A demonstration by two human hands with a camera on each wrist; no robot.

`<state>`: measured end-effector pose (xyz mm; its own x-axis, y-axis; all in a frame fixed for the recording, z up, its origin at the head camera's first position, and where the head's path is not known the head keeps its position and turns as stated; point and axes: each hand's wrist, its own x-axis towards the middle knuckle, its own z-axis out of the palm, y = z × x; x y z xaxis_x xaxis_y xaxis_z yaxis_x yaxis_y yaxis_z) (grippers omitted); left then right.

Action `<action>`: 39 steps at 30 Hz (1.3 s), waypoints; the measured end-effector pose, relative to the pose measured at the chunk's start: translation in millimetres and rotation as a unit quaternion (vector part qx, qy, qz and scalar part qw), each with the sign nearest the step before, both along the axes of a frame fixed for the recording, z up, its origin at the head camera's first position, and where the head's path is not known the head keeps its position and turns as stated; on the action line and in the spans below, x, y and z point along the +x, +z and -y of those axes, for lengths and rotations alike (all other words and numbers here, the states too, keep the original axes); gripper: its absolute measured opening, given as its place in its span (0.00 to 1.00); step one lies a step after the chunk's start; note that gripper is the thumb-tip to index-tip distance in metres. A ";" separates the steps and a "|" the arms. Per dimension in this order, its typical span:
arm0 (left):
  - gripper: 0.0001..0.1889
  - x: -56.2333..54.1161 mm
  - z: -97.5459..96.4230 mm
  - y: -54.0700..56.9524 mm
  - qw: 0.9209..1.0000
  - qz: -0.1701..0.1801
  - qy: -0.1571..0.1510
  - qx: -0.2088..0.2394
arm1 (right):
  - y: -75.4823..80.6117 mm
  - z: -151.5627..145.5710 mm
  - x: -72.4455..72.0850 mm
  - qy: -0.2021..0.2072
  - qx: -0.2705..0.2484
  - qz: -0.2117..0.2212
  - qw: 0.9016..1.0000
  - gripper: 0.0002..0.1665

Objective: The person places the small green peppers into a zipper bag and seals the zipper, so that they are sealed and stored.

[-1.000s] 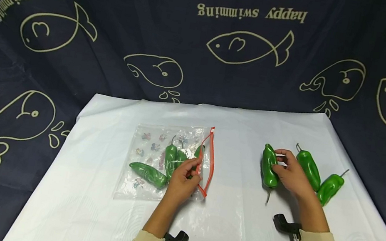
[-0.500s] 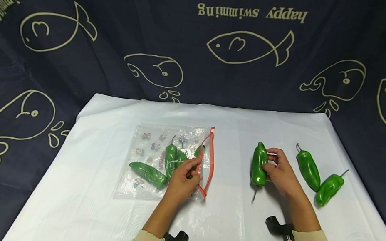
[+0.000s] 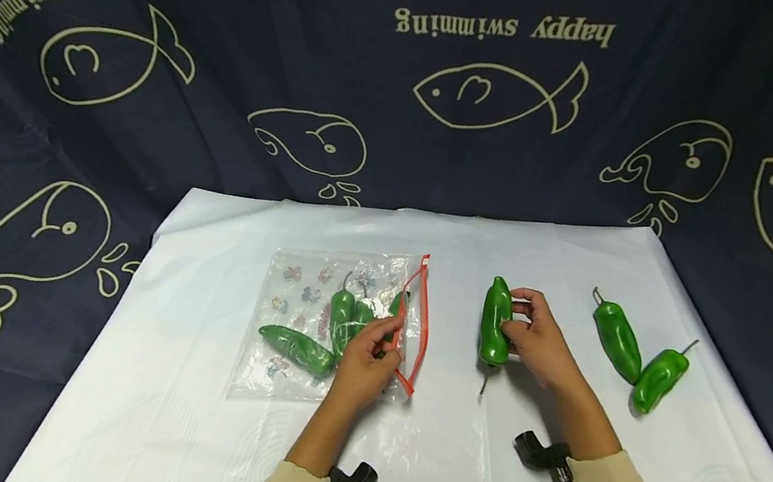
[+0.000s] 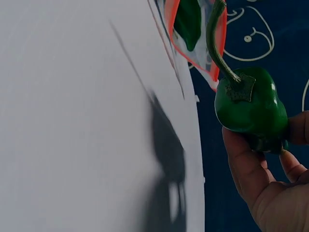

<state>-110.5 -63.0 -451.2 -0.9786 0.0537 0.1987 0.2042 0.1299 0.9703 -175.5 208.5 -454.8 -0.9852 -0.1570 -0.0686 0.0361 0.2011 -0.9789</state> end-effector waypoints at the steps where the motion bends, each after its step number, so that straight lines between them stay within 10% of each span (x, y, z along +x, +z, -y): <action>1: 0.26 -0.2 0.1 -0.1 1.000 0.000 0.000 -0.001 | 0.3 2.2 -0.8 0.001 0.000 0.001 1.000 0.33; 39: 0.27 -0.8 0.5 -2.7 1.000 -0.014 -0.007 0.003 | -7.3 88.7 -19.7 -0.032 -0.084 0.028 0.996 0.37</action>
